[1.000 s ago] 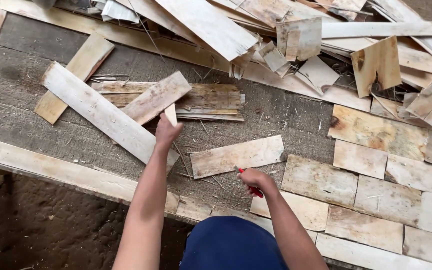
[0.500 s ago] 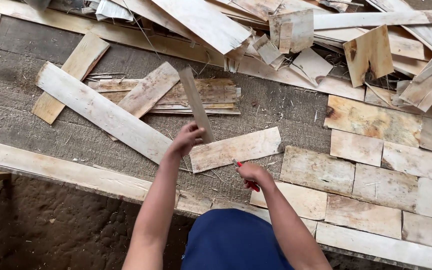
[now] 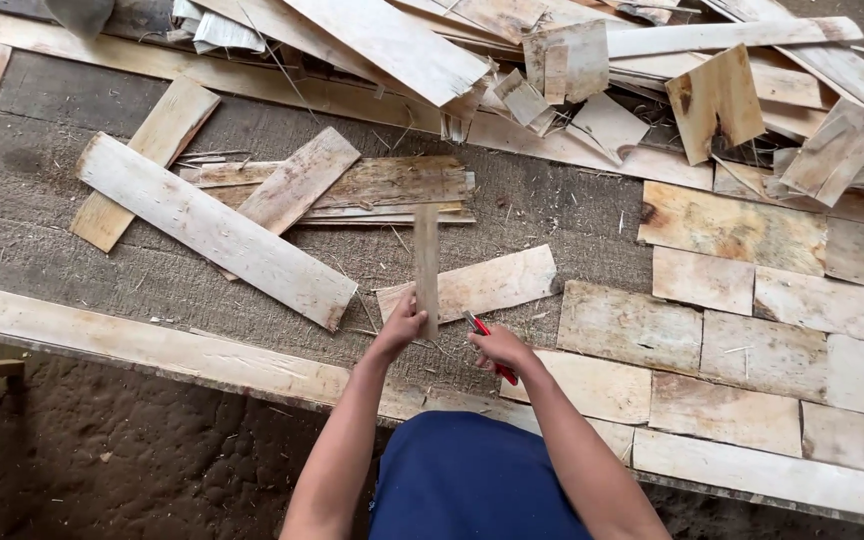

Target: Trimming thin wood pieces with a utility knife and arranging them in a tiled pattern on a wooden frame.

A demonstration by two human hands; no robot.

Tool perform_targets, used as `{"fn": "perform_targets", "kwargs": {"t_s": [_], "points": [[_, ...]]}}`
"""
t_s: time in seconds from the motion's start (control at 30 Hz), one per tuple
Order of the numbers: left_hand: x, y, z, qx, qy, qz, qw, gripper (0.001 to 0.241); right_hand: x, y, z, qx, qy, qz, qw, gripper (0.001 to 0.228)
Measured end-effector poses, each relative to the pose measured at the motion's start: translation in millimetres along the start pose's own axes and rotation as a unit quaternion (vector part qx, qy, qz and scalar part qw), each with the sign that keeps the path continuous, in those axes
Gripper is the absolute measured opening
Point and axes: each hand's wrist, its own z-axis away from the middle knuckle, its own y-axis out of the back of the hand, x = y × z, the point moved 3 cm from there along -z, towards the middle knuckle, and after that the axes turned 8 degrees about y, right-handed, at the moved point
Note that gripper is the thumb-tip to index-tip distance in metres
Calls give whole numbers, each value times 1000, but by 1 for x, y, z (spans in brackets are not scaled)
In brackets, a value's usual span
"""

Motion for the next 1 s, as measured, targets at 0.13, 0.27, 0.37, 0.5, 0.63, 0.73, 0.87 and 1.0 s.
{"fn": "perform_targets", "kwargs": {"t_s": [0.13,0.27,0.37,0.5,0.63,0.73,0.87,1.0], "points": [[-15,8,-5,4,-62,17,998,54,9,-2,-1,0,22,-44,999,43],[-13,20,-5,101,-72,-89,988,51,12,-3,1,1,25,-73,997,40],[-30,42,-26,187,-41,-197,962,43,15,0,5,15,23,-96,995,39],[-47,76,-59,260,-73,-376,886,22,39,10,-22,63,42,-233,970,39],[-18,56,-27,226,-109,-512,822,24,2,20,24,77,68,-315,943,47],[-9,43,-19,175,-116,-560,802,26,6,19,20,32,82,-273,958,49],[-14,34,-42,167,-143,-601,768,24,21,9,0,-54,135,-148,978,35],[17,21,-31,261,-226,-515,784,44,-4,9,38,-15,117,-161,980,33]]}}
